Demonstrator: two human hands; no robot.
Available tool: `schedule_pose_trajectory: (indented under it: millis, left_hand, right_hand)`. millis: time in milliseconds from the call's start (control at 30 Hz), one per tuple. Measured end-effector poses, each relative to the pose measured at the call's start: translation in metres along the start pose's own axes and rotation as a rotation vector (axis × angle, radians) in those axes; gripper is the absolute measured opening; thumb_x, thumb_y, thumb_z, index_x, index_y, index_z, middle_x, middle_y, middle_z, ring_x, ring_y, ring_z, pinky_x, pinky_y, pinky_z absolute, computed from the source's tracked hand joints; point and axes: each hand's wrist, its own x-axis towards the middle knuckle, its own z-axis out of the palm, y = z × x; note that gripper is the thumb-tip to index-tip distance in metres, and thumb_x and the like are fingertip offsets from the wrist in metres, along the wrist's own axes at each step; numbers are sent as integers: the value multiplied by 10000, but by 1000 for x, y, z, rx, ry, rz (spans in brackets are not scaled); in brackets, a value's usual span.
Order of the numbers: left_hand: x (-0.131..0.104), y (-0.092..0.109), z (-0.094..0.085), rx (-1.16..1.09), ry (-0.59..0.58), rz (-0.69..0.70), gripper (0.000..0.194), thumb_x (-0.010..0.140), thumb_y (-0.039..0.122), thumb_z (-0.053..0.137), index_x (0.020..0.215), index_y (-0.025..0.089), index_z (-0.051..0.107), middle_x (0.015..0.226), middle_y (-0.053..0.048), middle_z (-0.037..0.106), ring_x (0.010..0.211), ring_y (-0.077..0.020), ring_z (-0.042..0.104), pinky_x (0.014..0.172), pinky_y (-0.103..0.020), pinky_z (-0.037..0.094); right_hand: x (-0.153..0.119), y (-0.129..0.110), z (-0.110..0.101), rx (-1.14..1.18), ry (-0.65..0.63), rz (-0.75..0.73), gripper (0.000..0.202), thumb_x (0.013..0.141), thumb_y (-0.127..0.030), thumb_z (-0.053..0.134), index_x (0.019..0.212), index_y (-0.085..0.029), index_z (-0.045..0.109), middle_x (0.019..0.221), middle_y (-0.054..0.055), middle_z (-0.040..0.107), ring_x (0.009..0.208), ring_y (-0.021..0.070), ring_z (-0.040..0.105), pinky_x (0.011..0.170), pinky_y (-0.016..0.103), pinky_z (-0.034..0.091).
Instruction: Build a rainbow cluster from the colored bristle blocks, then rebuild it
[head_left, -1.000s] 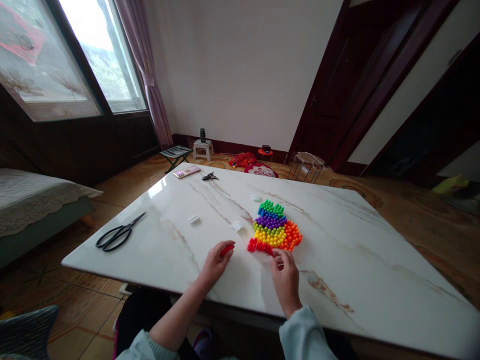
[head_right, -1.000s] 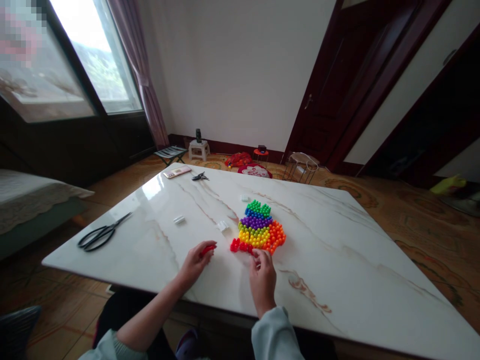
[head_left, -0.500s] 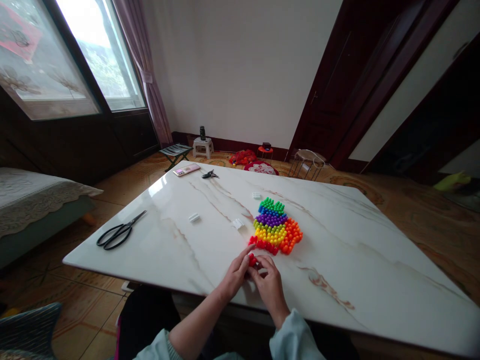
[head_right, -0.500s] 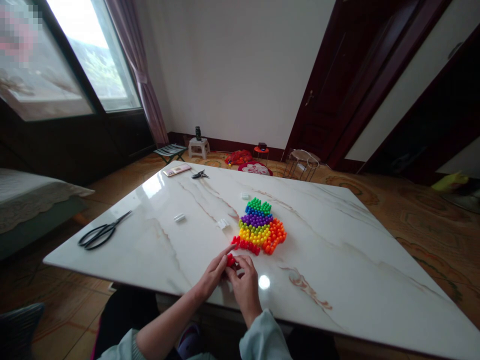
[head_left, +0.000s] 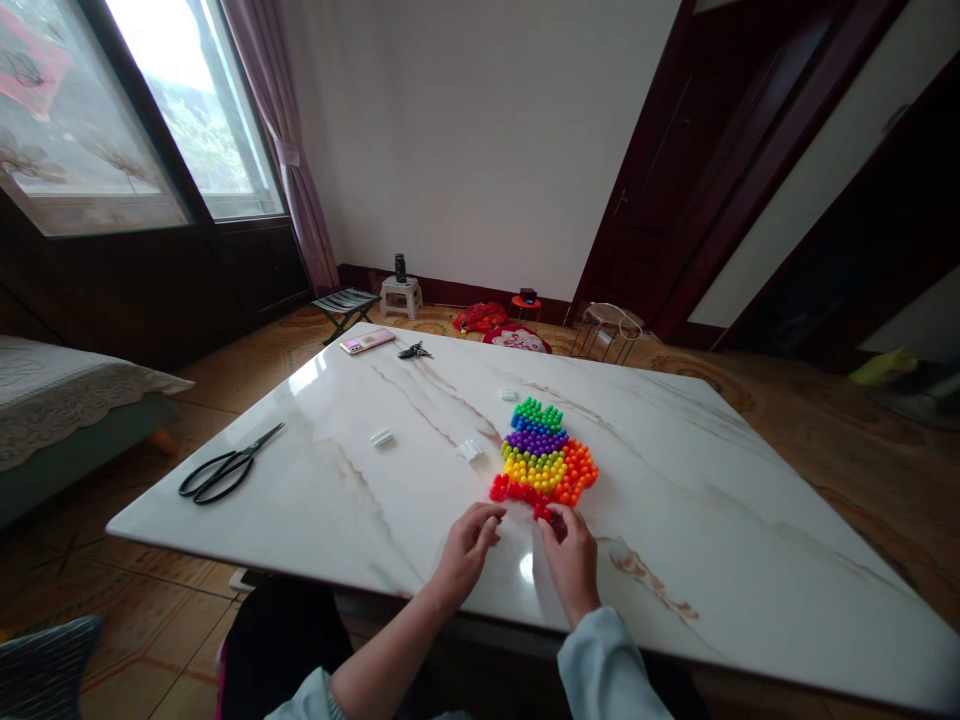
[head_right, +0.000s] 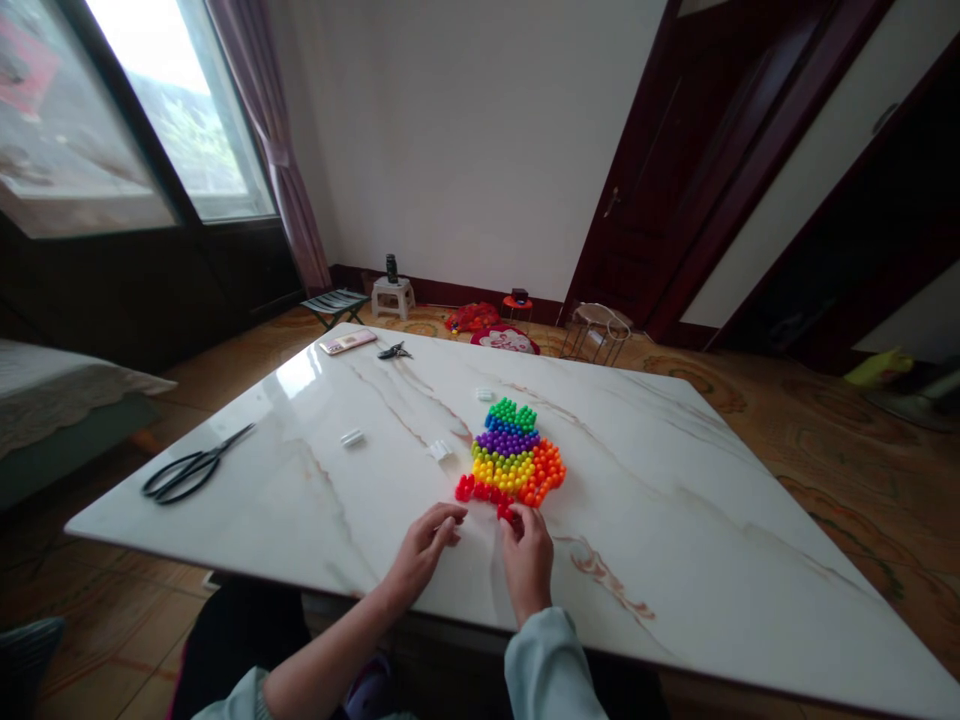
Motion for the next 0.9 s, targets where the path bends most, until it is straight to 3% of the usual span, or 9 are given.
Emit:
schedule_pose_trajectory:
  millis: [200, 367, 433, 533, 600, 700, 800, 900]
  left_hand:
    - [0, 7, 2, 66, -14, 18, 351, 924, 448, 463, 957, 173, 678, 968, -86, 636, 763, -148, 600, 667, -266, 534]
    - [0, 8, 1, 78, -20, 20, 335, 925, 428, 466, 937, 169, 679, 955, -83, 635, 731, -139, 589, 660, -263, 522]
    - [0, 7, 1, 88, -29, 22, 331, 930, 419, 459, 943, 171, 677, 952, -81, 634, 731, -138, 586, 663, -261, 521]
    - [0, 6, 1, 105, -38, 30, 332, 935, 414, 448, 952, 173, 676, 944, -79, 635, 724, -136, 581, 667, -262, 522]
    - [-1, 5, 2, 106, -36, 27, 324, 931, 407, 455, 948, 171, 677, 929, -78, 636, 721, -135, 581, 668, -262, 522]
    - [-1, 1, 3, 67, -13, -3, 279, 914, 379, 485, 941, 172, 670, 912, -69, 637, 724, -137, 594, 660, -261, 530]
    - [9, -2, -1, 94, 58, 16, 205, 892, 291, 500, 956, 183, 661, 938, -67, 644, 806, -162, 620, 670, -268, 539]
    - [34, -4, -13, 323, 215, 130, 248, 853, 136, 465, 990, 203, 660, 1031, -77, 638, 983, -201, 596, 823, -342, 526]
  right_hand:
    - [5, 7, 1, 31, 9, -11, 250, 797, -372, 559, 922, -165, 624, 834, 90, 668, 702, 201, 616, 705, 346, 516]
    - [-4, 3, -2, 18, 101, -40, 209, 838, -386, 540, 835, -183, 587, 817, 70, 634, 713, 186, 603, 695, 318, 502]
    - [-6, 0, -4, -1, 25, -88, 234, 870, -383, 506, 788, -187, 603, 805, 70, 640, 738, 185, 605, 713, 305, 494]
    - [-6, -7, -4, -21, -115, -112, 275, 894, -369, 469, 872, -180, 667, 879, 84, 680, 783, 186, 625, 736, 290, 492]
    - [-6, -12, -2, -51, -149, -87, 300, 898, -375, 463, 946, -177, 682, 919, 87, 695, 774, 185, 634, 732, 287, 491]
    - [-9, -21, 5, -79, -208, -85, 315, 901, -394, 450, 886, -191, 691, 871, 76, 698, 724, 177, 634, 697, 277, 484]
    - [-12, -28, 12, -141, -308, -130, 245, 872, -367, 486, 820, -230, 682, 848, 43, 689, 720, 170, 635, 657, 263, 461]
    - [-13, -33, 16, -207, -365, -148, 127, 816, -316, 551, 835, -253, 660, 851, 9, 681, 716, 160, 632, 633, 253, 435]
